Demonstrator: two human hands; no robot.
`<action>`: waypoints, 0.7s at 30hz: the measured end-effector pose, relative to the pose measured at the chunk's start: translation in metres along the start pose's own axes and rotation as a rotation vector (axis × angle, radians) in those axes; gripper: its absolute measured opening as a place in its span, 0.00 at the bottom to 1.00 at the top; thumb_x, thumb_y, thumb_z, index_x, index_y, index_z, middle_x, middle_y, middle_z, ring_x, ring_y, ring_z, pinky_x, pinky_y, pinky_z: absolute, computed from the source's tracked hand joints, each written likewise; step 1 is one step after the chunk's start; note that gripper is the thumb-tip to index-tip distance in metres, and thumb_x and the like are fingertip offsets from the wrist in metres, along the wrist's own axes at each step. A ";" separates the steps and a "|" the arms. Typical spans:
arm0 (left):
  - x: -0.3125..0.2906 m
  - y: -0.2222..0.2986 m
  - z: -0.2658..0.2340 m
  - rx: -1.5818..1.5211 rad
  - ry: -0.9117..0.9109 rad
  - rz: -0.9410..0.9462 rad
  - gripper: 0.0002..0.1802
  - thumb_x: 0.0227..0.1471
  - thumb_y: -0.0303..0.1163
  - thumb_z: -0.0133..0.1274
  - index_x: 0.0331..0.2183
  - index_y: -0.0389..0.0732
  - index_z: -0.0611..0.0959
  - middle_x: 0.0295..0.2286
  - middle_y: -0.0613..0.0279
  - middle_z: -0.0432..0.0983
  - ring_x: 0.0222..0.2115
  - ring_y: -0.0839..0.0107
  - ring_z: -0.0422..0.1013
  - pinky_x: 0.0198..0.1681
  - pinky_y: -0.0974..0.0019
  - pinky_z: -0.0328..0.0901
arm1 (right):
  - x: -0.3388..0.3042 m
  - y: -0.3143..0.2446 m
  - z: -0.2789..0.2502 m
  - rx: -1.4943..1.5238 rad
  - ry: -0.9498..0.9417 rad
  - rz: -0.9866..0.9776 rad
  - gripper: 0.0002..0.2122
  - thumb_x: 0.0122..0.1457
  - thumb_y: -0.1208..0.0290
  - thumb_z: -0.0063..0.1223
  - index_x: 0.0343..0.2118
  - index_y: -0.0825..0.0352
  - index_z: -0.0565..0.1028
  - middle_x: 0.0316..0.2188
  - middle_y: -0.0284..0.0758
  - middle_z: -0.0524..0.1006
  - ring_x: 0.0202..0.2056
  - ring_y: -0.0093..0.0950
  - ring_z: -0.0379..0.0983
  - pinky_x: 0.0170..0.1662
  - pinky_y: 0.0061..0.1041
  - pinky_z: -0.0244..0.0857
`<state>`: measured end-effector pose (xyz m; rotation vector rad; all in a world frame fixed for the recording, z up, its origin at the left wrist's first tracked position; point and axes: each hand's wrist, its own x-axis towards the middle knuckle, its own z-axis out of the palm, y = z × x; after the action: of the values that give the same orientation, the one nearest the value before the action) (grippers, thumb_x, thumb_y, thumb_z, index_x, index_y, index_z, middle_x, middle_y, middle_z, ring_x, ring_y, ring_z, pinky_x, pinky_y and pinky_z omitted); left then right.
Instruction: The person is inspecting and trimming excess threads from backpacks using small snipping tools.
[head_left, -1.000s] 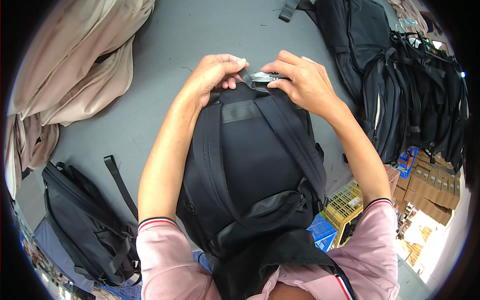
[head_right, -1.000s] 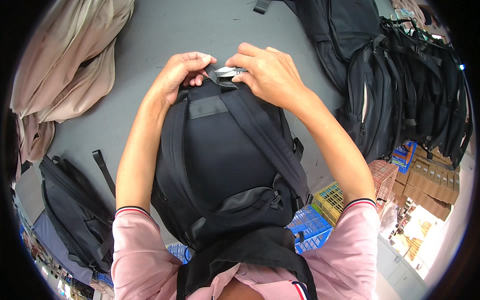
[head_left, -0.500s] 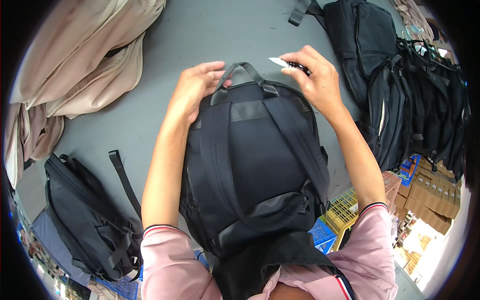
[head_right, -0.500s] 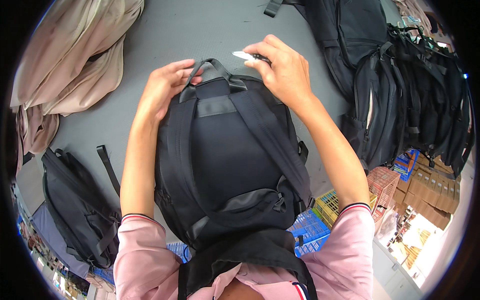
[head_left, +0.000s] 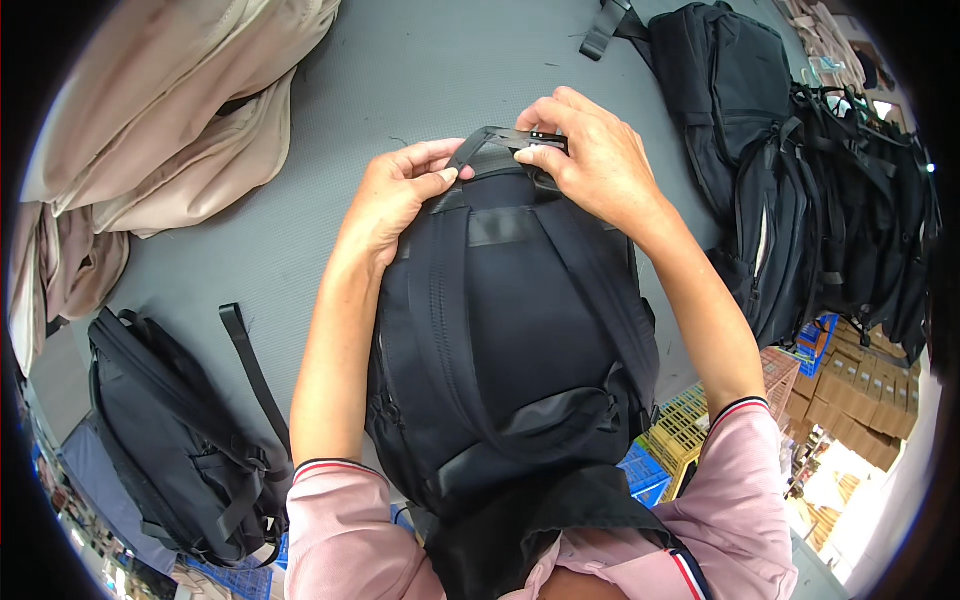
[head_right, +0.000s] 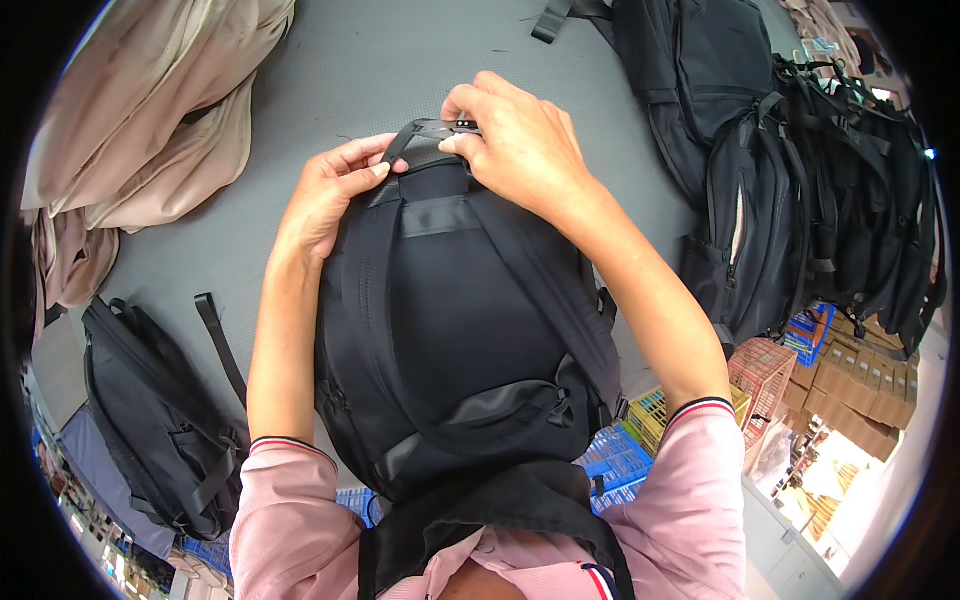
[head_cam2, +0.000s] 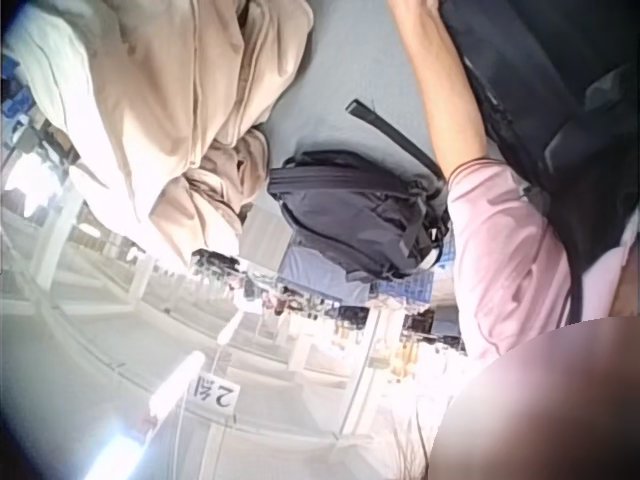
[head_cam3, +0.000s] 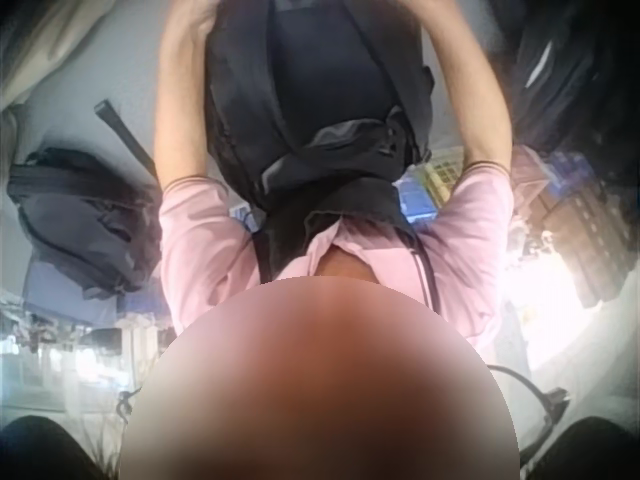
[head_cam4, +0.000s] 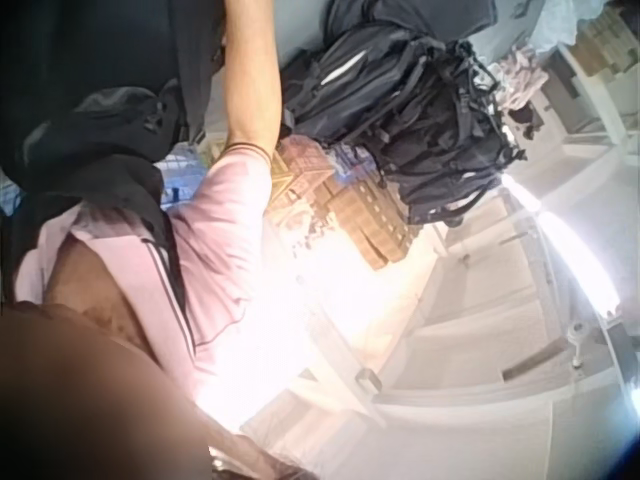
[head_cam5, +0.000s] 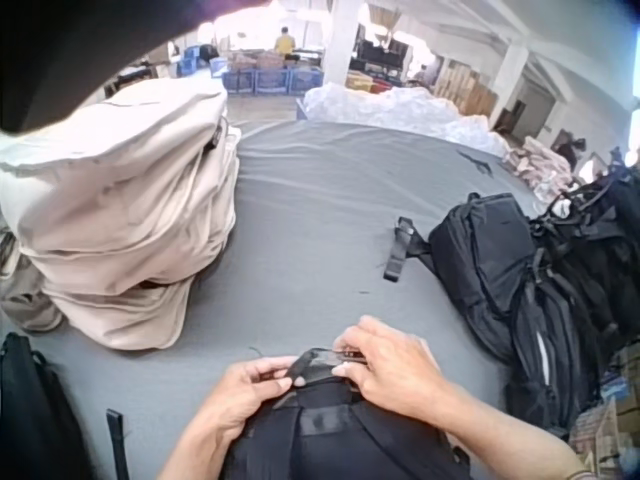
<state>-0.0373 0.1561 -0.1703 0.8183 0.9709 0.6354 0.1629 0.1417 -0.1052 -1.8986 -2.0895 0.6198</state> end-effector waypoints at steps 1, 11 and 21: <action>0.001 -0.001 0.000 -0.014 -0.002 0.016 0.20 0.48 0.21 0.52 0.46 0.31 0.75 0.34 0.59 0.78 0.37 0.75 0.72 0.47 0.73 0.63 | 0.001 -0.002 -0.002 -0.027 0.008 -0.029 0.08 0.50 0.68 0.56 0.32 0.63 0.75 0.30 0.33 0.72 0.33 0.34 0.72 0.35 0.34 0.64; 0.001 -0.002 0.001 -0.013 0.015 0.022 0.20 0.47 0.20 0.52 0.46 0.32 0.76 0.33 0.59 0.77 0.37 0.74 0.73 0.46 0.73 0.64 | 0.002 -0.002 -0.004 -0.193 0.138 -0.231 0.05 0.47 0.74 0.58 0.28 0.64 0.75 0.27 0.31 0.72 0.28 0.35 0.73 0.30 0.36 0.65; -0.001 0.000 0.001 -0.026 0.019 0.016 0.19 0.47 0.18 0.51 0.44 0.32 0.77 0.33 0.59 0.77 0.37 0.74 0.73 0.45 0.75 0.65 | 0.012 0.000 -0.010 -0.222 0.024 -0.274 0.05 0.47 0.74 0.58 0.28 0.64 0.76 0.27 0.31 0.72 0.29 0.34 0.73 0.30 0.35 0.64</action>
<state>-0.0367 0.1550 -0.1693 0.7992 0.9724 0.6696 0.1666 0.1548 -0.0975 -1.6664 -2.4308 0.3133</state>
